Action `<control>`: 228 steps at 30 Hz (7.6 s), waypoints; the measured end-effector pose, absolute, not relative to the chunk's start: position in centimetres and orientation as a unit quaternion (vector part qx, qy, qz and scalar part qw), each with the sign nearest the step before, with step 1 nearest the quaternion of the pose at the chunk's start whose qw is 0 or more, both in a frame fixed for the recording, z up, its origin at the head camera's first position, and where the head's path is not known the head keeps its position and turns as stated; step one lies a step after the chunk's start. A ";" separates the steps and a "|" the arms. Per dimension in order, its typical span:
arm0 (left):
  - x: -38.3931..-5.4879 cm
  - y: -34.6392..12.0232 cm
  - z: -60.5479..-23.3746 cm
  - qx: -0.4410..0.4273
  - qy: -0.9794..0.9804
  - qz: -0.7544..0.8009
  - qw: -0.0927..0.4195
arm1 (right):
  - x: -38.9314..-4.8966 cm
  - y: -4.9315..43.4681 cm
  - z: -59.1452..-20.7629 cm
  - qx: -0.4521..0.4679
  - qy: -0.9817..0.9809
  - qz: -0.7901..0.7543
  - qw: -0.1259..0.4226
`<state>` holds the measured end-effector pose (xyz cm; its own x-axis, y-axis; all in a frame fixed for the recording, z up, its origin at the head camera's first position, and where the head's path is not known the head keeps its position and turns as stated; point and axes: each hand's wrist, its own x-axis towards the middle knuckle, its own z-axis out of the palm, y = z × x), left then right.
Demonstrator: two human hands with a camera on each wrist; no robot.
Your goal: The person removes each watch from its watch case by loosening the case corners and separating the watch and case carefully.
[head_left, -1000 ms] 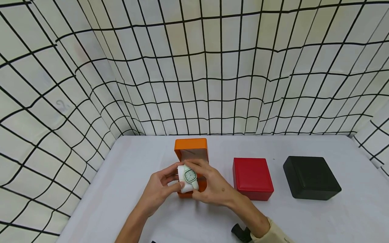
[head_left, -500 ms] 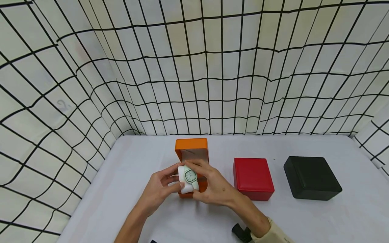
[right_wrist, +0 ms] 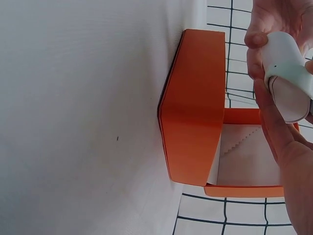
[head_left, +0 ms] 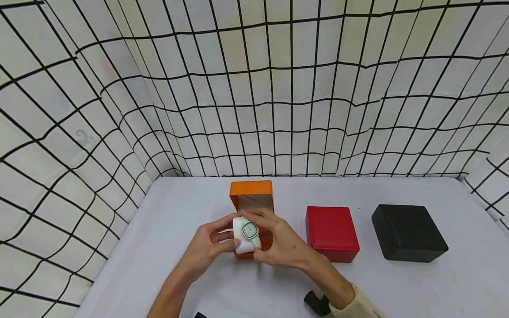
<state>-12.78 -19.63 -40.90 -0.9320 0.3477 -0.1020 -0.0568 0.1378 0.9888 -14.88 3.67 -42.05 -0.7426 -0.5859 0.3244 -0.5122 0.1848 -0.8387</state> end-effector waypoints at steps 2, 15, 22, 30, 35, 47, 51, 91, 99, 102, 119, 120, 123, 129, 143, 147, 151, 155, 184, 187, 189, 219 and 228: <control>-12.8 -19.7 -40.9 0.104 0.736 0.651 0.158 | -14.9 3.7 -42.1 -0.358 0.769 -0.528 0.032; -13.0 -20.2 -41.0 0.124 0.729 0.650 0.173 | -15.2 4.3 -42.1 -0.349 0.767 -0.537 0.042; -12.9 -20.1 -41.0 0.105 0.723 0.660 0.175 | -15.4 4.4 -41.8 -0.330 0.771 -0.541 0.059; -12.9 -19.9 -41.0 0.095 0.722 0.663 0.170 | -15.2 4.6 -41.4 -0.297 0.767 -0.560 0.094; -12.9 -19.9 -40.9 0.090 0.722 0.665 0.168 | -15.2 4.4 -41.5 -0.274 0.767 -0.572 0.098; -12.9 -20.2 -40.8 0.089 0.712 0.677 0.165 | -15.0 3.9 -41.1 -0.210 0.754 -0.618 0.074; -12.9 -20.2 -40.8 0.084 0.714 0.677 0.158 | -15.0 4.0 -40.9 -0.199 0.758 -0.620 0.050; -13.2 -19.8 -41.5 0.035 0.736 0.661 0.139 | -13.3 4.3 -40.5 -0.120 0.778 -0.609 0.094; -13.4 -19.9 -41.5 0.034 0.740 0.658 0.136 | -13.0 4.2 -40.9 -0.116 0.781 -0.603 0.116; -13.4 -19.8 -41.5 0.033 0.740 0.658 0.135 | -12.8 4.1 -41.1 -0.123 0.776 -0.608 0.118; -13.4 -19.6 -42.0 0.018 0.740 0.659 0.133 | -11.9 4.1 -41.9 -0.128 0.750 -0.630 0.154; -13.4 -19.6 -42.0 0.016 0.742 0.658 0.132 | -11.9 4.1 -41.9 -0.128 0.753 -0.626 0.154; -13.5 -19.6 -42.0 0.013 0.743 0.657 0.129 | -11.9 4.1 -42.0 -0.130 0.764 -0.614 0.151; -13.6 -19.6 -42.1 0.013 0.741 0.660 0.122 | -11.9 4.1 -42.5 -0.142 0.766 -0.606 0.160; -13.4 -19.6 -41.9 0.000 0.749 0.653 0.114 | -11.4 3.7 -43.0 -0.161 0.788 -0.571 0.164; -13.4 -19.7 -41.9 0.001 0.747 0.654 0.114 | -11.2 3.7 -43.2 -0.162 0.784 -0.572 0.179; -13.4 -19.7 -41.9 0.001 0.747 0.655 0.116 | -11.1 3.6 -43.3 -0.162 0.775 -0.578 0.198; -13.4 -19.7 -41.9 -0.005 0.750 0.651 0.116 | -11.1 3.5 -43.5 -0.166 0.775 -0.573 0.206; -13.5 -19.5 -42.4 -0.005 0.752 0.648 0.121 | -10.7 2.7 -45.0 -0.179 0.788 -0.541 0.233; -13.5 -19.5 -42.4 -0.006 0.753 0.647 0.121 | -10.7 2.7 -45.0 -0.184 0.794 -0.534 0.227; -13.5 -19.4 -42.4 -0.005 0.754 0.645 0.121 | -10.6 2.7 -44.9 -0.188 0.798 -0.527 0.223; -13.5 -18.9 -42.1 -0.003 0.767 0.632 0.111 | -10.5 3.2 -44.1 -0.207 0.863 -0.407 0.214; -13.2 -18.9 -42.0 0.011 0.764 0.637 0.104 | -10.5 3.3 -43.6 -0.211 0.862 -0.417 0.197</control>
<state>-13.23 -18.89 -42.03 -0.9783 0.1490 -0.1441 -0.1151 0.1877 0.9755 -10.49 3.26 -43.57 -0.8333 -0.5280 -0.1641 -0.1987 0.5630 -0.8022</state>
